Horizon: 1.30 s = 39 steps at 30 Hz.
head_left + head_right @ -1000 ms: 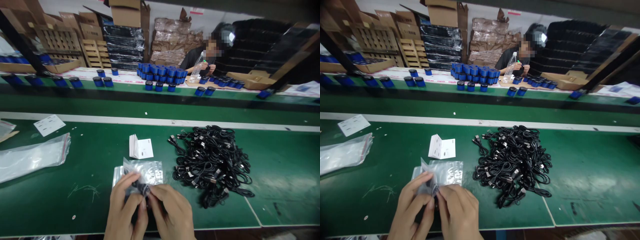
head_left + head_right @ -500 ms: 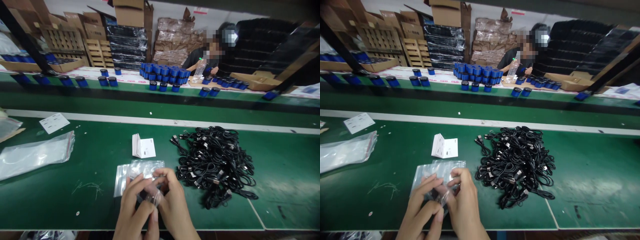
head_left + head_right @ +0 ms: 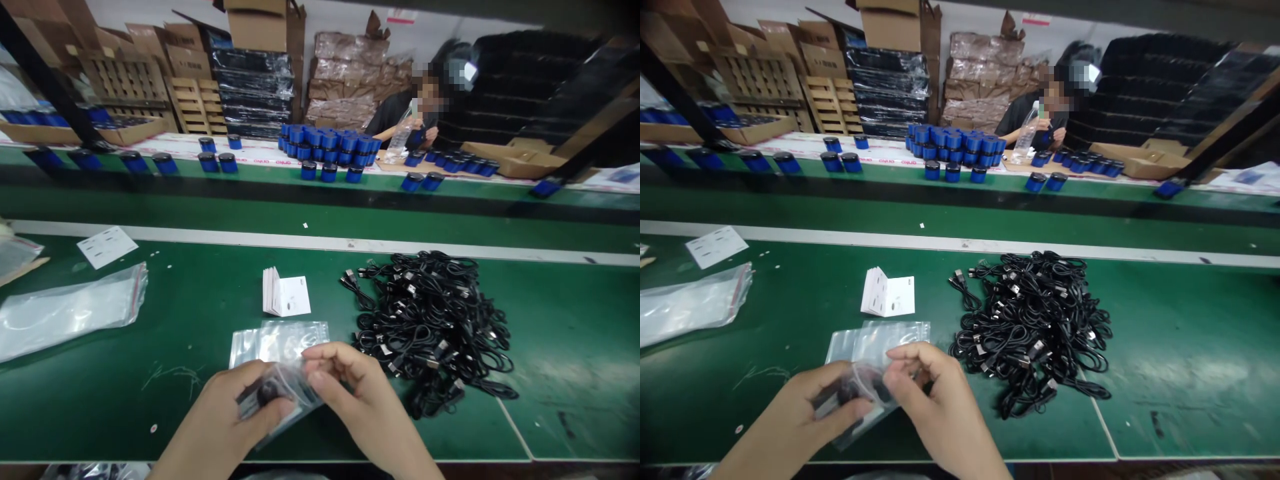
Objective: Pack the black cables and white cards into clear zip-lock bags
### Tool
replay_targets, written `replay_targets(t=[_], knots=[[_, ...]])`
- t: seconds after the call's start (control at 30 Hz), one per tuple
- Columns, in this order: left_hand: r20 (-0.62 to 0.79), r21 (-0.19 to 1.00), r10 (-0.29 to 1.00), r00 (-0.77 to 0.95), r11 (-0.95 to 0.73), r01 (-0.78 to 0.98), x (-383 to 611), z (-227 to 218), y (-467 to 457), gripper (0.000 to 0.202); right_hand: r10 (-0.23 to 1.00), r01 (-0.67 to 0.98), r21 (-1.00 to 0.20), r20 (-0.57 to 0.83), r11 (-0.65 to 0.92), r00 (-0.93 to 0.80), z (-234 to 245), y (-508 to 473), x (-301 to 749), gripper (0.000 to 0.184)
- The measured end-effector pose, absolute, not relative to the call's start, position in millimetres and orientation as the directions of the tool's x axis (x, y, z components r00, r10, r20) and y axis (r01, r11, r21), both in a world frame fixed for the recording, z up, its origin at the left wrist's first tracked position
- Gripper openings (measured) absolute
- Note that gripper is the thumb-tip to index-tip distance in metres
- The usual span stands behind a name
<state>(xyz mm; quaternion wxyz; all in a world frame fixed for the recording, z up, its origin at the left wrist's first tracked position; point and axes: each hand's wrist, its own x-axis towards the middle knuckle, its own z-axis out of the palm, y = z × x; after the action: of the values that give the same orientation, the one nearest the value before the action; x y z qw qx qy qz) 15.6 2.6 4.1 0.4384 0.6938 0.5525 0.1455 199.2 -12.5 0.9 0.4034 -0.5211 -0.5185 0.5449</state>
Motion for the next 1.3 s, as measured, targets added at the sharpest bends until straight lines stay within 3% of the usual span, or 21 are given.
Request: replay_targets(t=[0.07, 0.17, 0.27, 0.43, 0.67, 0.97, 1.3], knots=[[-0.280, 0.826, 0.909, 0.310, 0.063, 0.560, 18.2, 1.6, 1.6, 0.021, 0.969, 0.129, -0.979, -0.179, -0.158, -0.173, -1.5, -14.2, 201.5, 0.020], [-0.260, 0.910, 0.916, 0.305, 0.126, 0.396, 19.8, -3.2, 0.7, 0.020, 0.969, 0.188, -0.970, -0.187, -0.156, -0.162, -4.6, -16.1, 199.6, 0.007], [-0.246, 0.941, 0.917, 0.315, 0.148, 0.306, 17.9, -7.2, -0.3, 0.021, 0.981, 0.172, -0.977, -0.145, -0.122, -0.130, -6.7, -16.2, 196.3, 0.022], [-0.225, 0.918, 0.942, 0.247, 0.120, 0.379, 16.2, -6.0, -3.1, 0.030, 0.985, 0.174, -0.980, -0.119, -0.095, -0.129, -6.1, -15.3, 195.2, 0.023], [-0.195, 0.936, 0.979, 0.055, 0.169, 0.310, 17.4, -4.8, -3.9, 0.025, 0.996, 0.248, -0.969, -0.023, 0.000, -0.090, -4.3, -15.1, 199.0, 0.018], [-0.089, 0.915, 0.993, 0.073, 0.053, 0.400, 10.8, -8.7, -0.6, 0.022, 0.997, 0.251, -0.967, 0.020, 0.038, -0.074, -5.9, -15.2, 200.3, 0.016], [-0.214, 0.933, 0.964, 0.160, 0.153, 0.326, 9.7, -10.2, -1.1, 0.027, 0.995, 0.254, -0.967, -0.013, 0.012, -0.100, -6.2, -14.4, 198.6, 0.017]])
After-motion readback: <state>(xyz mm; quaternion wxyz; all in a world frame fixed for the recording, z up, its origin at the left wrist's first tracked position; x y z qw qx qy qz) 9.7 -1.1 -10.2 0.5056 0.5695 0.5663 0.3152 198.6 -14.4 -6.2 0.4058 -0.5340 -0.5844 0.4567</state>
